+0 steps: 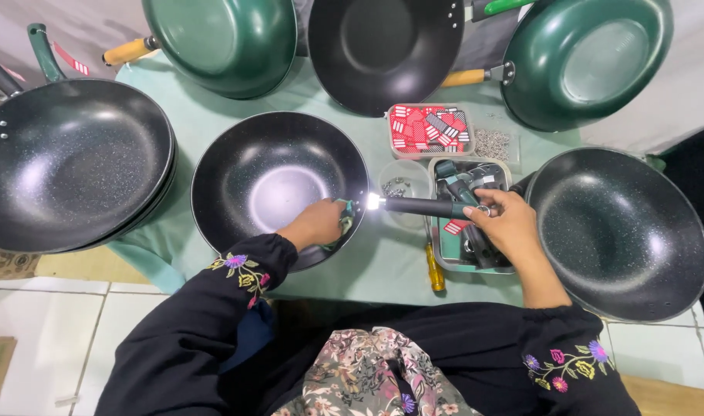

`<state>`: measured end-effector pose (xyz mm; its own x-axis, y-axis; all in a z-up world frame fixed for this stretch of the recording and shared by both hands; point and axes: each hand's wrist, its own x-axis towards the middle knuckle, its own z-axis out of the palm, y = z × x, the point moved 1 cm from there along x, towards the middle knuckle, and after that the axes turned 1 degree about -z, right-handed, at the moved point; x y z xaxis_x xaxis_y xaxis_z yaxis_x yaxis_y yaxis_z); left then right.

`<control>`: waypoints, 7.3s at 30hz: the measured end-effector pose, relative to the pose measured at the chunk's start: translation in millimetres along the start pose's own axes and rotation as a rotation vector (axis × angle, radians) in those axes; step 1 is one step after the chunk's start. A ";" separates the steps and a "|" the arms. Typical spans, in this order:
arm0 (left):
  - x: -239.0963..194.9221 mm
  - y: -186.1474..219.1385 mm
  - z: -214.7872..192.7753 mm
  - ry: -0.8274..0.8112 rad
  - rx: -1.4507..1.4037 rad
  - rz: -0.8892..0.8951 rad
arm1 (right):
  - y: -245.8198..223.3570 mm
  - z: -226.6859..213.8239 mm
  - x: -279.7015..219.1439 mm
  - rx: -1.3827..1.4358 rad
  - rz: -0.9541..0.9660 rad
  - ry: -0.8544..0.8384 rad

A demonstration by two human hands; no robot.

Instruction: Wiping the interior of a frying pan and attaching a handle using a screwdriver.

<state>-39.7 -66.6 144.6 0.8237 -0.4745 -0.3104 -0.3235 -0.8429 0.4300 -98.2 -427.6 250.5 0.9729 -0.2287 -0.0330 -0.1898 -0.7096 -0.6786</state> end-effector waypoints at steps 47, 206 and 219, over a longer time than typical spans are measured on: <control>-7.8 82.2 15.8 0.923 0.501 0.302 | -26.9 -4.3 -17.2 0.330 0.129 0.020; 45.1 -63.4 -159.5 0.672 -0.085 0.031 | -22.3 33.6 7.0 -0.653 0.062 -0.447; -97.3 1.0 -93.3 0.655 0.053 0.252 | -11.6 38.1 16.2 -0.689 0.072 -0.446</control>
<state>-76.7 2.4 254.3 0.8261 -0.4207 0.3748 -0.5501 -0.7462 0.3750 -75.3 -397.7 229.9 0.8887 -0.1060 -0.4460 -0.1509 -0.9863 -0.0663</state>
